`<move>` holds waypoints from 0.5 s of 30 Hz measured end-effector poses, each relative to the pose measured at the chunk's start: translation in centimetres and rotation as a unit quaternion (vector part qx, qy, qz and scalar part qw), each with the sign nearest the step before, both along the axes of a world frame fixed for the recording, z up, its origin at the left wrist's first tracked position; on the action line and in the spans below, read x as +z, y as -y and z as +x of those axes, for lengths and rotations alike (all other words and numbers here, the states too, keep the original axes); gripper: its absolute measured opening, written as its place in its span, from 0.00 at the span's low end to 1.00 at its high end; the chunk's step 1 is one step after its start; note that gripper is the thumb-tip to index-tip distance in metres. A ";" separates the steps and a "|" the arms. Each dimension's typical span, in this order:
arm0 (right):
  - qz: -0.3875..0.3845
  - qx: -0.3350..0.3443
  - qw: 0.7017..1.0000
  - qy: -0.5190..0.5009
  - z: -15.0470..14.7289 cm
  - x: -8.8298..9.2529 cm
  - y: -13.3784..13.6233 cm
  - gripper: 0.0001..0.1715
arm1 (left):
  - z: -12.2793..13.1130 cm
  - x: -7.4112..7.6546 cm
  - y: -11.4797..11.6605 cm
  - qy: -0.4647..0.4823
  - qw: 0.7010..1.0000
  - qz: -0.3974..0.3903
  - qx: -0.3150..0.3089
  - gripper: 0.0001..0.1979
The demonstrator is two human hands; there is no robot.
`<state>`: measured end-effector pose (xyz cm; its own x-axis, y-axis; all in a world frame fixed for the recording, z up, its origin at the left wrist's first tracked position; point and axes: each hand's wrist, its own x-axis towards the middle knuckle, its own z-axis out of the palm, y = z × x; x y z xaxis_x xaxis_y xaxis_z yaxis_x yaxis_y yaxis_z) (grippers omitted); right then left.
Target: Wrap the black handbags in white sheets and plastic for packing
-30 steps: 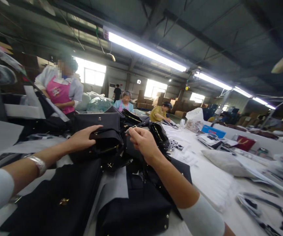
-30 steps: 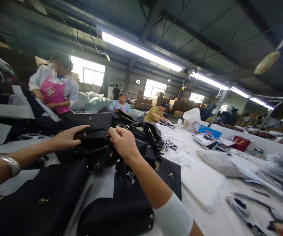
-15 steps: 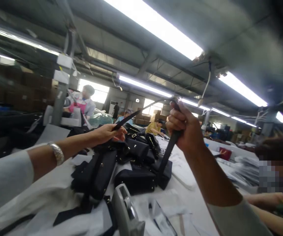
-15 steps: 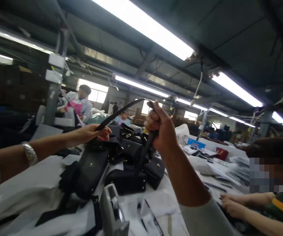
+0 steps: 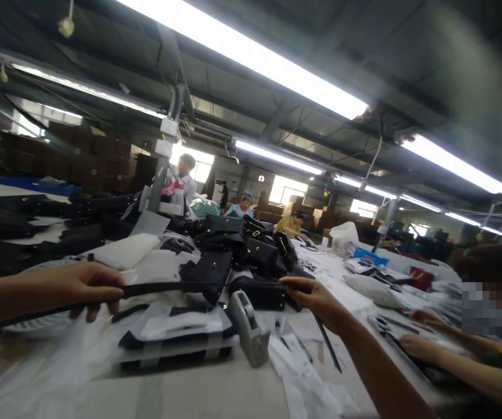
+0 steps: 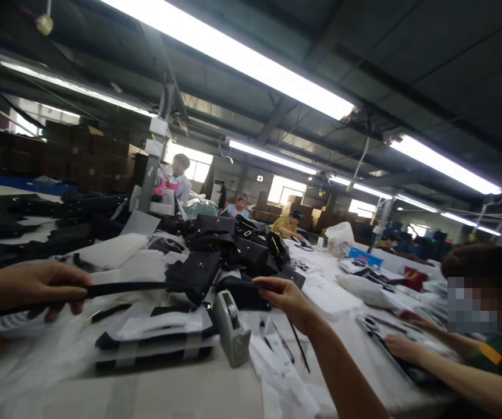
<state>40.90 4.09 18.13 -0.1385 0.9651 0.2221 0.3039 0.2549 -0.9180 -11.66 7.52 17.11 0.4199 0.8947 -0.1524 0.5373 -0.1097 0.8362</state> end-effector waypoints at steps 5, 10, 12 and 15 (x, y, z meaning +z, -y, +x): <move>-0.083 0.070 0.989 0.096 -0.2 -3.9 -1.2 0.35 | -4.3 -1.7 4.1 -0.022 0.994 -0.103 0.012 0.22; -0.189 0.115 0.964 0.147 1.6 -8.0 -3.7 0.39 | -5.9 -1.8 7.4 0.000 0.990 -0.137 0.016 0.21; -0.226 0.135 0.948 0.177 2.9 -10.4 -5.0 0.39 | -6.4 -1.9 7.7 0.001 0.990 -0.141 0.029 0.18; -0.272 0.154 0.938 0.151 4.2 -13.5 -6.4 0.38 | -7.4 -2.3 7.4 0.000 0.987 -0.154 0.050 0.13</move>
